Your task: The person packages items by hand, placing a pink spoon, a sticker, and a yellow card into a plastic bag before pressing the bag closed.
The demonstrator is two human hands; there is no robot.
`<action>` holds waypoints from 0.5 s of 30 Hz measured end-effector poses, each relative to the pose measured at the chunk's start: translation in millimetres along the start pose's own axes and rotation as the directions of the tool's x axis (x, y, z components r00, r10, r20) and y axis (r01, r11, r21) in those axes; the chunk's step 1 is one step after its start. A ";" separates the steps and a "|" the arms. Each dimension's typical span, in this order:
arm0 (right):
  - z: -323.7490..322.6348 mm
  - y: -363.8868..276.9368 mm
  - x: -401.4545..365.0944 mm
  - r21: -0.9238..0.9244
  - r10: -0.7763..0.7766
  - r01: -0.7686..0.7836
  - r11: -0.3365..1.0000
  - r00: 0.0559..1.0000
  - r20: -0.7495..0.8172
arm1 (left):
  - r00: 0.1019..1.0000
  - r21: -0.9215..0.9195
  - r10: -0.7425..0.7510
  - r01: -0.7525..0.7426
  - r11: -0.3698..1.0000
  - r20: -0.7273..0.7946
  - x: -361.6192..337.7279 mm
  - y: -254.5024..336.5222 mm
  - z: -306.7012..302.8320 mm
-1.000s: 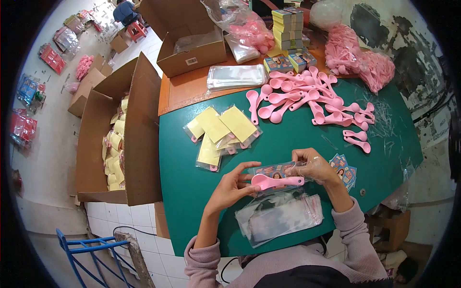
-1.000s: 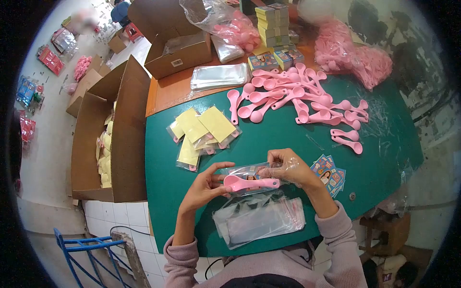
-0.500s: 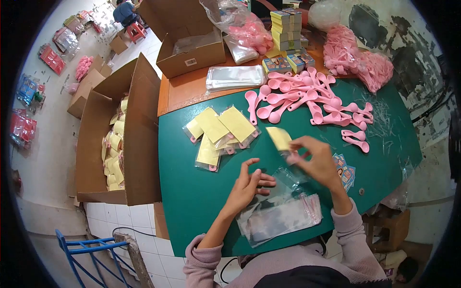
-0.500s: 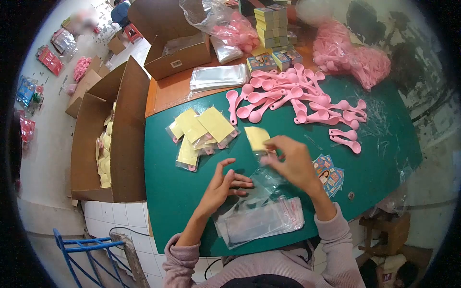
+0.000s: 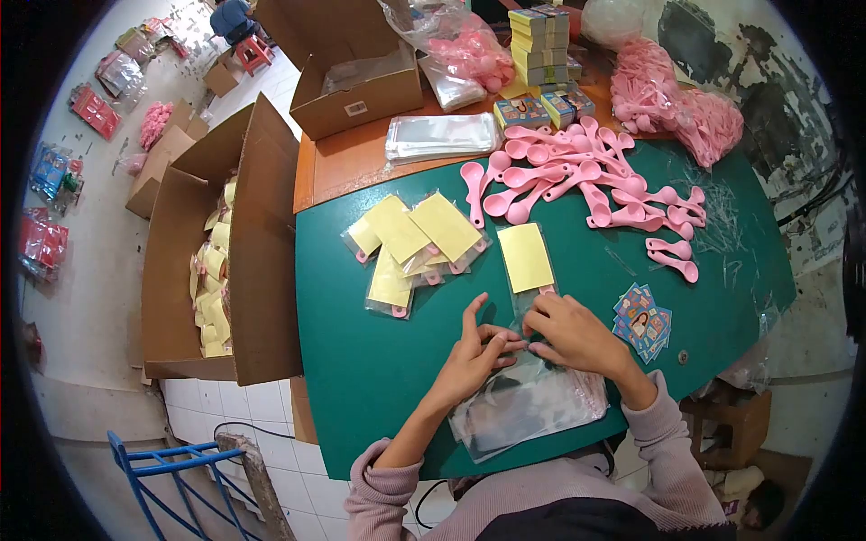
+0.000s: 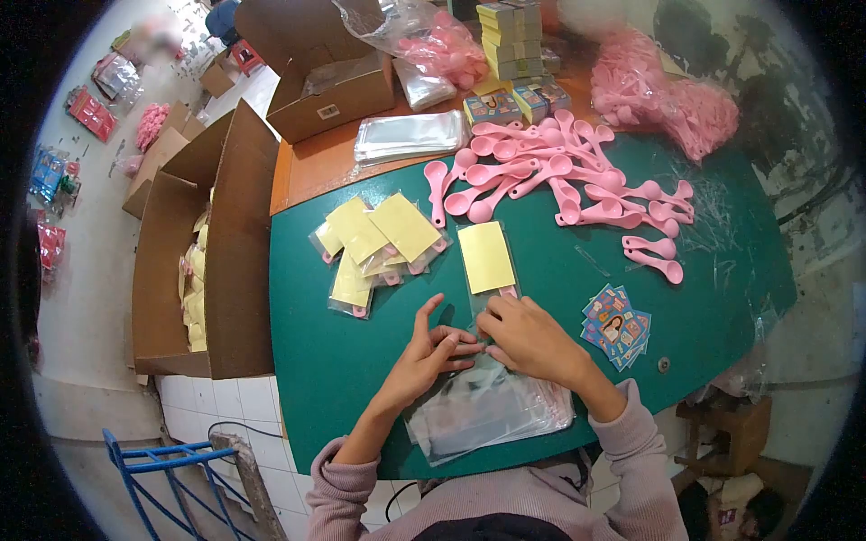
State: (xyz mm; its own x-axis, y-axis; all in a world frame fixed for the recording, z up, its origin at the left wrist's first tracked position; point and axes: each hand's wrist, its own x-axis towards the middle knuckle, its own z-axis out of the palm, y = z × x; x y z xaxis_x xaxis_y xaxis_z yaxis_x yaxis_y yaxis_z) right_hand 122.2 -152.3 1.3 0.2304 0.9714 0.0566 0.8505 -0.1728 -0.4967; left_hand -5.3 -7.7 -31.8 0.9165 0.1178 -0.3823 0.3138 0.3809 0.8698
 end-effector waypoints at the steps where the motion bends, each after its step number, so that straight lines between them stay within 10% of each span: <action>1: 2.5 0.1 0.5 0.013 -0.007 0.007 1.000 1.000 0.008 | 1.000 0.001 0.009 -0.009 1.000 -0.021 -0.1 -0.1 1.6; 15: 2.1 -8.5 6.6 0.055 -0.056 0.064 0.996 0.989 -0.139 | 0.995 -0.145 0.034 -0.048 0.988 -0.096 -1.0 3.4 1.0</action>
State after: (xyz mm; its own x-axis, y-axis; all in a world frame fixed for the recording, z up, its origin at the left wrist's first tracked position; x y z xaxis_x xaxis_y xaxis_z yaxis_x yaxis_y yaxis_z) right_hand 115.5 -144.0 4.1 0.2460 0.9476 0.2038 0.8364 -0.1013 -0.5386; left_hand -4.9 -7.4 -28.1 0.8986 0.2186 -0.3805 0.2299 0.5040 0.8326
